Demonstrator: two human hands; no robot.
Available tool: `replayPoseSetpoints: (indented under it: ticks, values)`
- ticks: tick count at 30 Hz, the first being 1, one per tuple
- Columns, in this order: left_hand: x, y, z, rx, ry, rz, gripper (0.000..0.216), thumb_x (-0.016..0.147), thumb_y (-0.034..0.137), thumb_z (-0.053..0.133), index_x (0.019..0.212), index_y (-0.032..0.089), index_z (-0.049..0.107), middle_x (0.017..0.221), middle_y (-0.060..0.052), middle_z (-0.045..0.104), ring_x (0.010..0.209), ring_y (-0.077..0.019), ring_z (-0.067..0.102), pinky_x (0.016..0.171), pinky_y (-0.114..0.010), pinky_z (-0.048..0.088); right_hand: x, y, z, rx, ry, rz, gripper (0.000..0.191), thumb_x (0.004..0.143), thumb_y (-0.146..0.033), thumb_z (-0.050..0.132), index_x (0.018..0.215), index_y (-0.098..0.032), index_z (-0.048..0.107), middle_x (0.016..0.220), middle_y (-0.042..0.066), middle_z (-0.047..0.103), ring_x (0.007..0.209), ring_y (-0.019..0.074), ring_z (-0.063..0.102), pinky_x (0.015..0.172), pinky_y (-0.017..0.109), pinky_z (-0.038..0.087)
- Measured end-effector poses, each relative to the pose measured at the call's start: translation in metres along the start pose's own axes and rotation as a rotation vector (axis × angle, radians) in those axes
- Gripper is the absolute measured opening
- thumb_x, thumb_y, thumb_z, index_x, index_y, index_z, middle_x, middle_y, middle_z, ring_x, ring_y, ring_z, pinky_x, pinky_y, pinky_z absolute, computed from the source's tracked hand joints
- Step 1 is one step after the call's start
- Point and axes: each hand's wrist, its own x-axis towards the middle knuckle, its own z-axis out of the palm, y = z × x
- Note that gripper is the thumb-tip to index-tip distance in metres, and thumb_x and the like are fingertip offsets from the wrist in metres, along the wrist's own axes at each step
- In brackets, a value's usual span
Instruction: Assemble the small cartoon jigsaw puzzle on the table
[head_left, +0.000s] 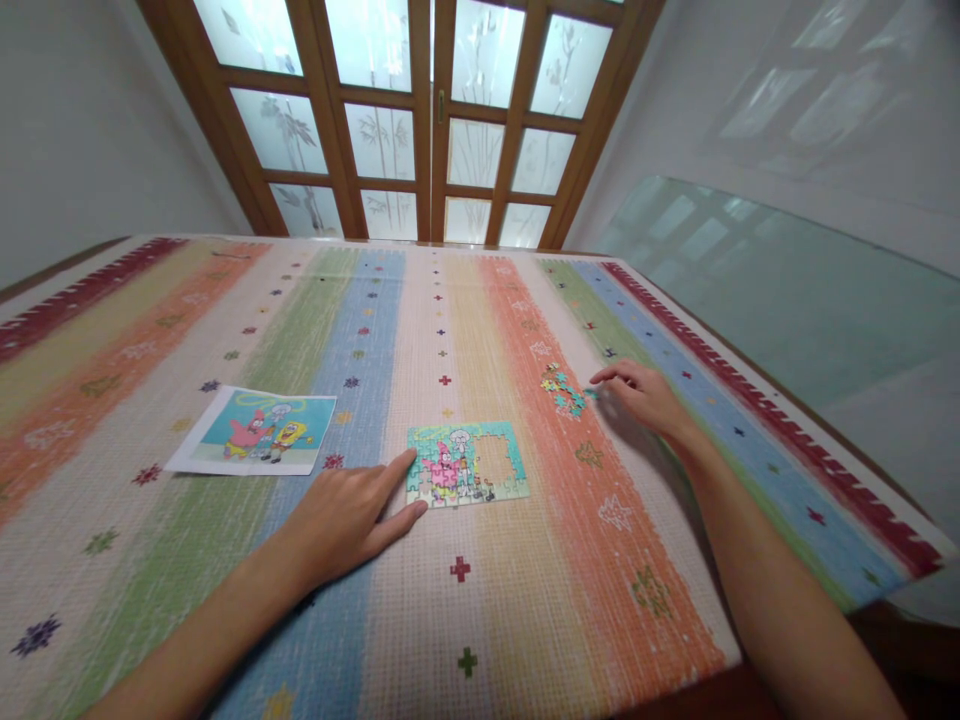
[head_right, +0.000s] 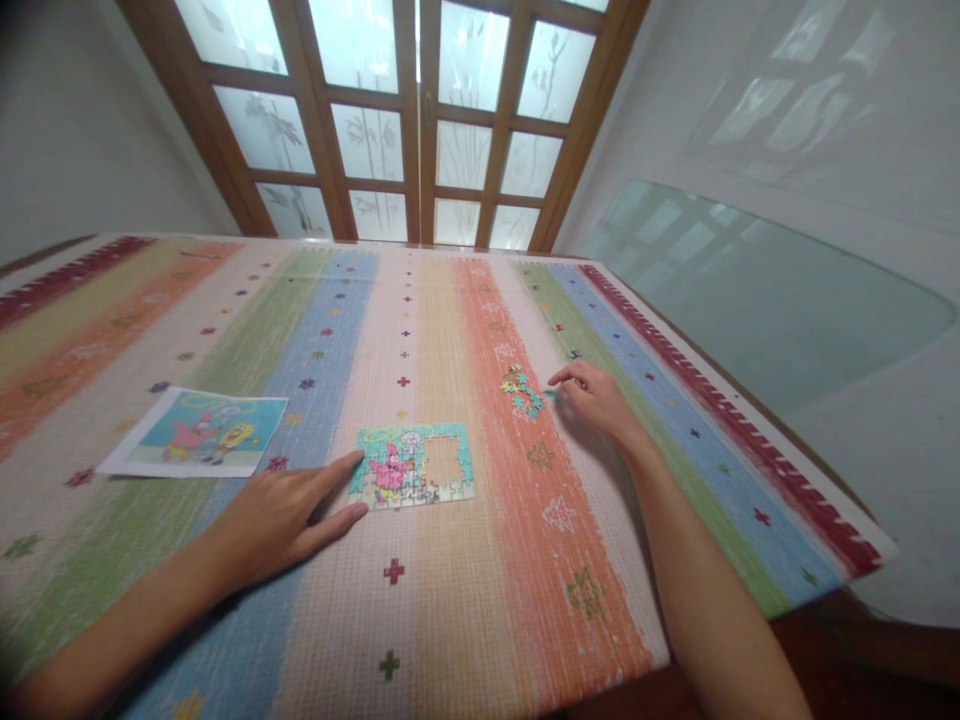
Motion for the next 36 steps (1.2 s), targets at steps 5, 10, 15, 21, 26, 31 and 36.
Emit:
replayPoseSetpoints:
  ticks: [5, 10, 15, 21, 26, 31, 36]
  values:
    - [0.000, -0.001, 0.001, 0.007, 0.023, 0.020, 0.060, 0.105, 0.055, 0.033, 0.141, 0.011, 0.051, 0.102, -0.016, 0.078, 0.084, -0.0317, 0.077, 0.070, -0.043, 0.060, 0.000, 0.001, -0.003, 0.005, -0.066, 0.007, 0.025, 0.082, -0.037, 0.056, 0.085, -0.021, 0.075, 0.080, 0.007, 0.066, 0.066, 0.0199, 0.055, 0.065, 0.034, 0.043]
    - [0.000, 0.000, 0.001, -0.009, 0.048, 0.032, 0.059, 0.105, 0.055, 0.032, 0.141, 0.012, 0.052, 0.100, -0.016, 0.078, 0.083, -0.0318, 0.077, 0.070, -0.043, 0.059, -0.002, -0.003, -0.005, 0.016, -0.184, -0.045, 0.027, 0.080, -0.045, 0.064, 0.091, -0.024, 0.076, 0.078, 0.005, 0.063, 0.061, 0.0178, 0.051, 0.061, 0.033, 0.043]
    - [-0.001, -0.001, 0.001, -0.030, 0.051, 0.017, 0.057, 0.104, 0.056, 0.035, 0.140, 0.015, 0.053, 0.099, -0.014, 0.079, 0.082, -0.0295, 0.077, 0.070, -0.040, 0.058, -0.001, -0.004, -0.006, -0.002, -0.223, -0.053, 0.029, 0.080, -0.047, 0.067, 0.096, -0.025, 0.075, 0.082, 0.006, 0.064, 0.062, 0.0176, 0.051, 0.061, 0.032, 0.043]
    - [-0.001, -0.001, 0.001, -0.048, 0.039, 0.015, 0.059, 0.104, 0.055, 0.035, 0.140, 0.013, 0.053, 0.100, -0.015, 0.078, 0.083, -0.0311, 0.076, 0.070, -0.042, 0.058, -0.002, 0.003, -0.007, -0.010, -0.206, -0.053, 0.031, 0.078, -0.047, 0.066, 0.096, -0.023, 0.075, 0.083, 0.006, 0.063, 0.062, 0.0170, 0.050, 0.062, 0.033, 0.044]
    - [-0.001, 0.000, 0.001, -0.036, 0.044, 0.026, 0.059, 0.105, 0.054, 0.034, 0.140, 0.011, 0.053, 0.101, -0.017, 0.078, 0.084, -0.0326, 0.077, 0.071, -0.044, 0.059, -0.003, 0.010, -0.006, -0.071, -0.152, -0.018, 0.026, 0.074, -0.037, 0.065, 0.093, -0.023, 0.075, 0.079, 0.006, 0.061, 0.063, 0.0181, 0.051, 0.066, 0.035, 0.046]
    - [-0.001, 0.000, 0.000, -0.023, 0.040, 0.028, 0.060, 0.105, 0.055, 0.033, 0.141, 0.011, 0.053, 0.100, -0.017, 0.078, 0.084, -0.0327, 0.077, 0.070, -0.044, 0.059, -0.003, 0.007, -0.005, -0.055, -0.173, -0.027, 0.027, 0.075, -0.036, 0.067, 0.098, -0.025, 0.076, 0.082, 0.006, 0.063, 0.064, 0.0175, 0.051, 0.066, 0.034, 0.047]
    - [-0.001, 0.000, 0.000, -0.023, 0.033, 0.032, 0.060, 0.105, 0.055, 0.032, 0.141, 0.011, 0.052, 0.099, -0.016, 0.078, 0.084, -0.0325, 0.077, 0.070, -0.043, 0.059, -0.003, -0.001, -0.004, 0.000, -0.227, -0.062, 0.032, 0.079, -0.043, 0.067, 0.104, -0.025, 0.076, 0.090, 0.008, 0.064, 0.065, 0.0173, 0.052, 0.064, 0.034, 0.047]
